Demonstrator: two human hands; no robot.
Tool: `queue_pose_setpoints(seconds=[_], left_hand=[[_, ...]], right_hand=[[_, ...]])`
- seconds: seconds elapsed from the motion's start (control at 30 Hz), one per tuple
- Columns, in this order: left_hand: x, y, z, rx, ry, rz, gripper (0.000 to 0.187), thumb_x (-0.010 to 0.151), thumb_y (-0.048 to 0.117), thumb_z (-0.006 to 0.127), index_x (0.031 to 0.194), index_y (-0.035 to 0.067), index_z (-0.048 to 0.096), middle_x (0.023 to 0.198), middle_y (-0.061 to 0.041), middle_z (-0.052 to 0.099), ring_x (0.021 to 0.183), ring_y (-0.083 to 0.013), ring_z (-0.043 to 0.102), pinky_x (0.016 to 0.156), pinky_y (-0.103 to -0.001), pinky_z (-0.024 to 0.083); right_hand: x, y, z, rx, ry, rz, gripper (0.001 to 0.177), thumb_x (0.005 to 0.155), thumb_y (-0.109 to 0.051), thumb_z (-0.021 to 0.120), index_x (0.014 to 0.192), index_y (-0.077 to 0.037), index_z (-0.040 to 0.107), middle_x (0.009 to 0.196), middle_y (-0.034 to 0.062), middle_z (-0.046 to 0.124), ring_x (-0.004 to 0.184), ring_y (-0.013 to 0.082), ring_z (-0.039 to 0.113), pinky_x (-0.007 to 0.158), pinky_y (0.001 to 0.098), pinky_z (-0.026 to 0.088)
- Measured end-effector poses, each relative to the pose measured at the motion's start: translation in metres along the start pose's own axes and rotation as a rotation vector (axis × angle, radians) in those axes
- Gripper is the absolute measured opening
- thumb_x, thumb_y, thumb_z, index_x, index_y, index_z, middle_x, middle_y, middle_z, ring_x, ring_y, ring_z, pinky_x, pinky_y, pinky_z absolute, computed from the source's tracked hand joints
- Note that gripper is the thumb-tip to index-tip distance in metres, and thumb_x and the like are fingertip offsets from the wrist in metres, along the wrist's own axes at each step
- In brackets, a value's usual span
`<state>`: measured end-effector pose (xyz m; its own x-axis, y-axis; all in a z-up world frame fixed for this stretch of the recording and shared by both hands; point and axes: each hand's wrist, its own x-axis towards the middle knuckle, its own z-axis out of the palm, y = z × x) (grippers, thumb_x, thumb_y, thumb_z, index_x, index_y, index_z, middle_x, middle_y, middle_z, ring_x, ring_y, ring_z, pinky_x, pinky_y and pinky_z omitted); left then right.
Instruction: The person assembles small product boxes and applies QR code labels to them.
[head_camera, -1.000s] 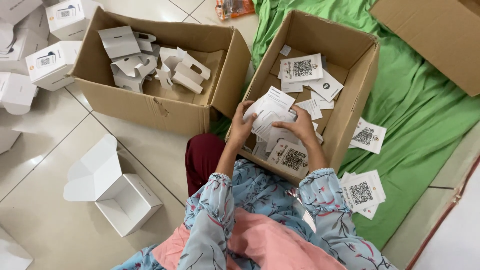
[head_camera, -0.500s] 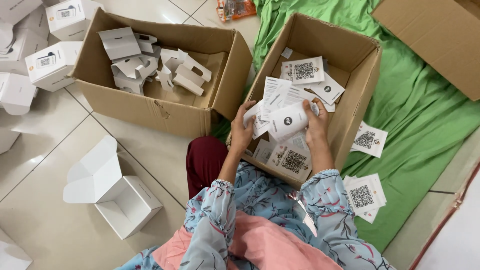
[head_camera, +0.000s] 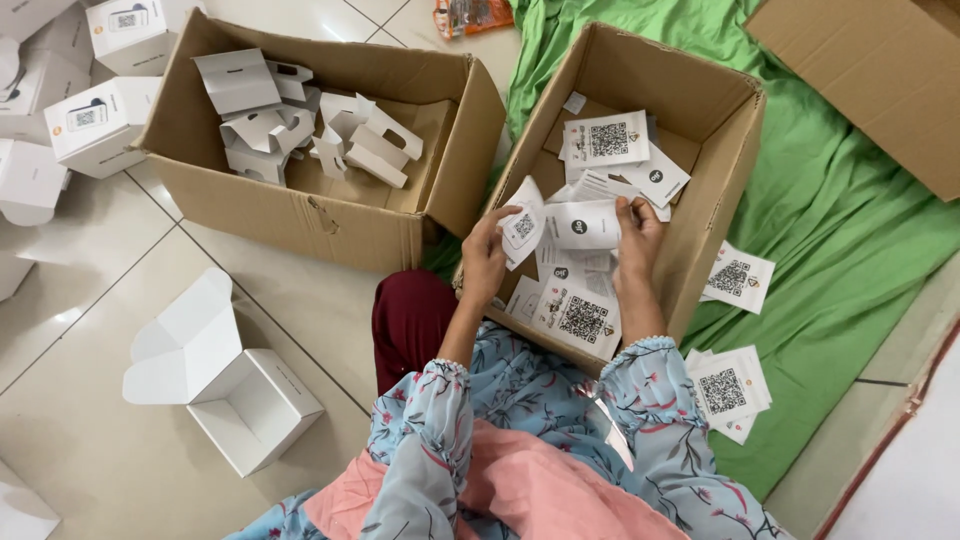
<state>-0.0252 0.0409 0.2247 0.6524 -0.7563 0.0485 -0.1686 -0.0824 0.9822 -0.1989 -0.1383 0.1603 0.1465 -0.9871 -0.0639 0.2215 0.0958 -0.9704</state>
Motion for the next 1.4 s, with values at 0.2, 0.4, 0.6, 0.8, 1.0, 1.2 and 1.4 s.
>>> queue_pose_setpoints(seconds=[0.2, 0.4, 0.6, 0.8, 1.0, 1.2, 1.4], left_hand=[[0.001, -0.009, 0.005, 0.130, 0.060, 0.240, 0.027, 0.102, 0.008, 0.062, 0.128, 0.003, 0.064, 0.120, -0.021, 0.071, 0.110, -0.0336, 0.070, 0.093, -0.041, 0.054], [-0.001, -0.010, 0.009, 0.227, 0.093, 0.285, 0.047, 0.105, 0.024, 0.062, 0.142, -0.002, 0.053, 0.137, -0.028, 0.061, 0.127, -0.0411, 0.061, 0.109, -0.046, 0.046], [-0.001, -0.005, 0.007, 0.140, 0.083, 0.207, 0.048, 0.105, 0.031, 0.061, 0.141, -0.001, 0.056, 0.137, -0.026, 0.063, 0.126, -0.0387, 0.064, 0.106, -0.044, 0.050], [-0.004, 0.005, 0.004, 0.116, 0.139, 0.225, 0.045, 0.104, 0.030, 0.061, 0.138, 0.000, 0.059, 0.134, -0.024, 0.065, 0.123, -0.0373, 0.065, 0.105, -0.042, 0.051], [-0.006, 0.023, -0.002, 0.128, -0.051, 0.233, 0.036, 0.097, 0.032, 0.071, 0.113, 0.000, 0.074, 0.112, -0.019, 0.076, 0.106, -0.0313, 0.073, 0.092, -0.038, 0.054], [-0.005, -0.001, 0.005, 0.201, 0.049, 0.228, 0.021, 0.093, 0.023, 0.077, 0.096, 0.003, 0.074, 0.085, -0.016, 0.074, 0.077, -0.0287, 0.074, 0.071, -0.037, 0.056], [-0.005, 0.008, 0.001, 0.101, 0.149, 0.240, 0.018, 0.095, 0.015, 0.071, 0.091, 0.000, 0.062, 0.079, -0.017, 0.067, 0.066, -0.0301, 0.065, 0.063, -0.037, 0.050]], right_hand=[[-0.009, -0.011, 0.007, 0.146, -0.036, -0.046, 0.024, 0.096, -0.026, 0.079, 0.101, -0.006, 0.067, 0.103, 0.0024, 0.071, 0.092, 0.0083, 0.062, 0.086, 0.0256, 0.054], [-0.018, -0.035, 0.016, 0.178, -0.008, -0.047, 0.024, 0.093, -0.027, 0.081, 0.096, -0.009, 0.065, 0.100, 0.0026, 0.071, 0.091, 0.0104, 0.064, 0.086, 0.0261, 0.056], [-0.014, -0.016, 0.008, 0.183, -0.009, -0.031, 0.024, 0.095, -0.023, 0.083, 0.093, -0.009, 0.063, 0.095, 0.0028, 0.068, 0.086, 0.0112, 0.061, 0.081, 0.0267, 0.055], [-0.018, -0.038, 0.016, 0.277, 0.045, 0.028, 0.021, 0.091, -0.021, 0.081, 0.089, -0.010, 0.063, 0.093, 0.0034, 0.070, 0.084, 0.0131, 0.065, 0.077, 0.0270, 0.056], [-0.029, -0.038, 0.029, 0.091, -0.069, 0.037, 0.020, 0.095, -0.023, 0.076, 0.088, -0.012, 0.062, 0.089, 0.0014, 0.068, 0.081, 0.0101, 0.062, 0.075, 0.0243, 0.054], [-0.037, -0.035, 0.040, 0.017, -0.250, -0.033, 0.015, 0.098, -0.019, 0.072, 0.090, -0.010, 0.062, 0.089, -0.0026, 0.062, 0.082, 0.0065, 0.054, 0.077, 0.0222, 0.047], [-0.014, -0.020, 0.014, 0.049, 0.107, -0.154, 0.012, 0.101, -0.017, 0.065, 0.105, -0.007, 0.061, 0.099, 0.0020, 0.066, 0.092, 0.0120, 0.061, 0.083, 0.0286, 0.052]])
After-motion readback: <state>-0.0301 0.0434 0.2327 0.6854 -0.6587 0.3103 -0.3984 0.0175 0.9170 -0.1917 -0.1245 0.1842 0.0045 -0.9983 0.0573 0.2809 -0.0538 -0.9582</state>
